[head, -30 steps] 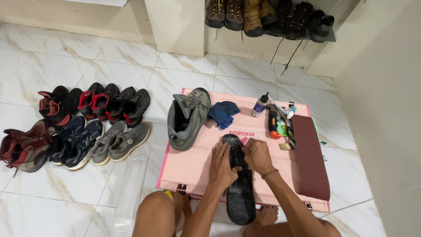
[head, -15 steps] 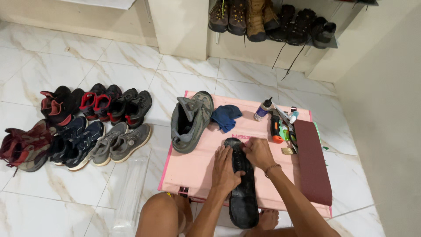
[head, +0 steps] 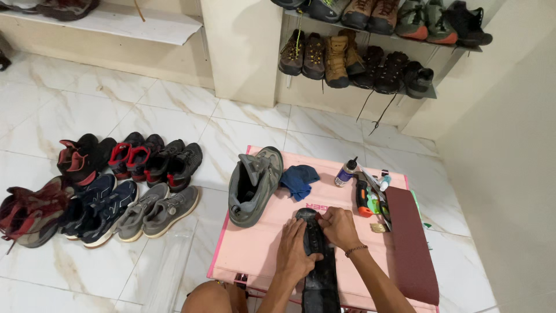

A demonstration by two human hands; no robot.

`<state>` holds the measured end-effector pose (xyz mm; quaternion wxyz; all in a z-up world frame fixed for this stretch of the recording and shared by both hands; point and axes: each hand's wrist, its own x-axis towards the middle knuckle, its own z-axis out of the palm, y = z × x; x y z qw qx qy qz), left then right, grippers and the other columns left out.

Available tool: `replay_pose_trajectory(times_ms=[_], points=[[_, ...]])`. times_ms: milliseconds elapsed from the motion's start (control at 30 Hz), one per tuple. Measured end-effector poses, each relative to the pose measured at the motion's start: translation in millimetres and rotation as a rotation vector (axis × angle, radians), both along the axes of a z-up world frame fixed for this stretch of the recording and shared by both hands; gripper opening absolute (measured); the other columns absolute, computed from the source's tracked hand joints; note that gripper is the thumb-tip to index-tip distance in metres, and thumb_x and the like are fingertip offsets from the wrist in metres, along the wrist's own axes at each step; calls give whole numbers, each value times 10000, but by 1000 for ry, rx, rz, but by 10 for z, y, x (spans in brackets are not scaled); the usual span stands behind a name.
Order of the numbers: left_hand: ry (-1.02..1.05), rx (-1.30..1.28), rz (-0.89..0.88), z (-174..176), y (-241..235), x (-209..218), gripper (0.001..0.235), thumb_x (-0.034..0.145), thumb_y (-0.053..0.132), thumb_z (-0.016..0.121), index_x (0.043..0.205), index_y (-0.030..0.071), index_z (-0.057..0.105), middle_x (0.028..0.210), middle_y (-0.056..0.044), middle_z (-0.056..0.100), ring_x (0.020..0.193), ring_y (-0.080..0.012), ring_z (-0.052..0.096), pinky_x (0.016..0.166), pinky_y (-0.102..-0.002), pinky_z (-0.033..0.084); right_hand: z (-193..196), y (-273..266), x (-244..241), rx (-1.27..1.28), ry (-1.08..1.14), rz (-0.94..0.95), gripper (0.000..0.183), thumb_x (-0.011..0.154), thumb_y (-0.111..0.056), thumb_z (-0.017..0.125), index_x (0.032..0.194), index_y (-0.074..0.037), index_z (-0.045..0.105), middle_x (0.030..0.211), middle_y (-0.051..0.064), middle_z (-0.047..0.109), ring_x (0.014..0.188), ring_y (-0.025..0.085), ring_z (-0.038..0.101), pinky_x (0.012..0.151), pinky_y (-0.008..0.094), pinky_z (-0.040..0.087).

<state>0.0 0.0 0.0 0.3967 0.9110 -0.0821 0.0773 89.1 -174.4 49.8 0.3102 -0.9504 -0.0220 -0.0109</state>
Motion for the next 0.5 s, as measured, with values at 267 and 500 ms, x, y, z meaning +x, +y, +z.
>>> replay_pose_trajectory(times_ms=[267,500], points=[[63,30,3,73,-48,-63,1164,706,376,1060,1625,-17,464,1733,-187,442,1673,-377,283,1406,-504,142,5,-19,19,-98,-13,124,359,876,-151,808,677,-116,511,664,92,637,749,357,650,774,470,510],[53,1,16,150,-34,-50,1161,679,333,1068,1611,-18,473,1712,-185,464,1650,-383,321,1403,-516,153,68,-150,-238,-94,-22,94,240,803,-66,743,629,-108,582,613,83,714,712,335,730,699,461,507]])
